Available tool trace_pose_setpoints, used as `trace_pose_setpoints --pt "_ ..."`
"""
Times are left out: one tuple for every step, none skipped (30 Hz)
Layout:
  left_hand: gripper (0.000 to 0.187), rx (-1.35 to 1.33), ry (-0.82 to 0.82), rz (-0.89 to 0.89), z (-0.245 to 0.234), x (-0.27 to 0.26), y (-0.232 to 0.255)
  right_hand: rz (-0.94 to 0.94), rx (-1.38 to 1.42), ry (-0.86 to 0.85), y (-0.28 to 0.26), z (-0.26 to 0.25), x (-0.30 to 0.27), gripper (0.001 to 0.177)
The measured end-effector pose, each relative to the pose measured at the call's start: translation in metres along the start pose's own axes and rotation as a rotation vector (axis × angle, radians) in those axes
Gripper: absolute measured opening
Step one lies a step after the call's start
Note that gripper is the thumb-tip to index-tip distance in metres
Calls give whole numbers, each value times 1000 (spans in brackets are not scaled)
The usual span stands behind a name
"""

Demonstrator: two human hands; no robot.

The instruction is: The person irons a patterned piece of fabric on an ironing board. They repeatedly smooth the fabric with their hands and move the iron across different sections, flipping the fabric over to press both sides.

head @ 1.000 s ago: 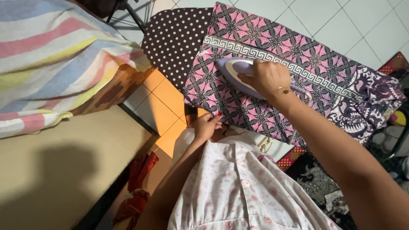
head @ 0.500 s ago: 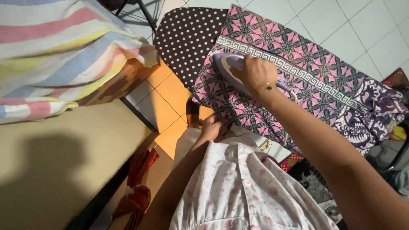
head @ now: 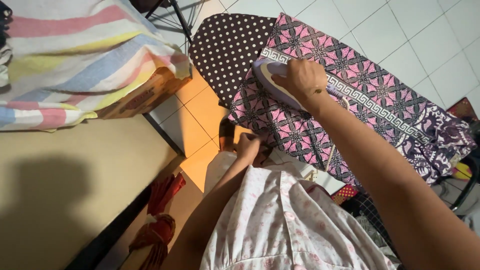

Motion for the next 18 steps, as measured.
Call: trace_pose_setpoints --pt "33 57 63 53 -2 -2 8 1 -7 0 1 1 -1 58" --pt "37 113 127 106 -4 -4 16 -8 2 4 1 2 -3 57" --pt "42 168 189 161 -6 -7 23 -17 10 9 2 2 -6 57" --pt "37 177 192 206 -7 -8 27 -25 18 14 3 1 -10 57" --pt "32 185 194 250 -7 -9 29 -25 35 14 5 1 -16 56" --pt "29 193 197 293 -8 -8 32 -24 52 13 7 0 -23 55" --pt "29 159 177 307 -9 -7 31 -25 70 11 9 -1 -30 54" --pt "30 125 158 321 -11 -5 30 -19 49 -26 12 -1 -37 55" --pt "31 91 139 336 -12 -2 29 -12 28 -62 17 -1 -43 57" --pt "30 7 91 277 -12 1 23 -5 8 -99 21 -2 -48 59" --pt "29 -78 43 218 -11 5 17 -12 3 -73 23 -4 -51 59" --pt "28 -162 -4 158 -10 10 7 -20 -3 -47 25 -7 -55 58" --pt "31 -198 -4 140 -12 17 -4 -26 -10 -18 26 -8 -56 58" --pt "35 -235 -4 121 -14 24 -21 1 -26 -31 26 -8 -56 59" --pt "39 -271 -1 102 -19 32 -38 25 -40 -44 24 -8 -54 59" --pt "40 -245 9 54 -30 39 -60 50 -53 -57 22 -9 -53 59" --pt "42 -220 22 8 -44 46 -82 41 -51 -55 20 -9 -53 60" --pt "43 -195 36 -39 -50 52 -96 33 -50 -54 20 -11 -52 60"
Point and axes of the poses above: each hand's wrist, its own x-axis towards the middle knuckle, its own z-axis out of the palm, y = z × x, the point moved 4 cm from there along x, towards the middle knuckle, and after that the axes turned 11 degrees about y, right-handed, at the moved point
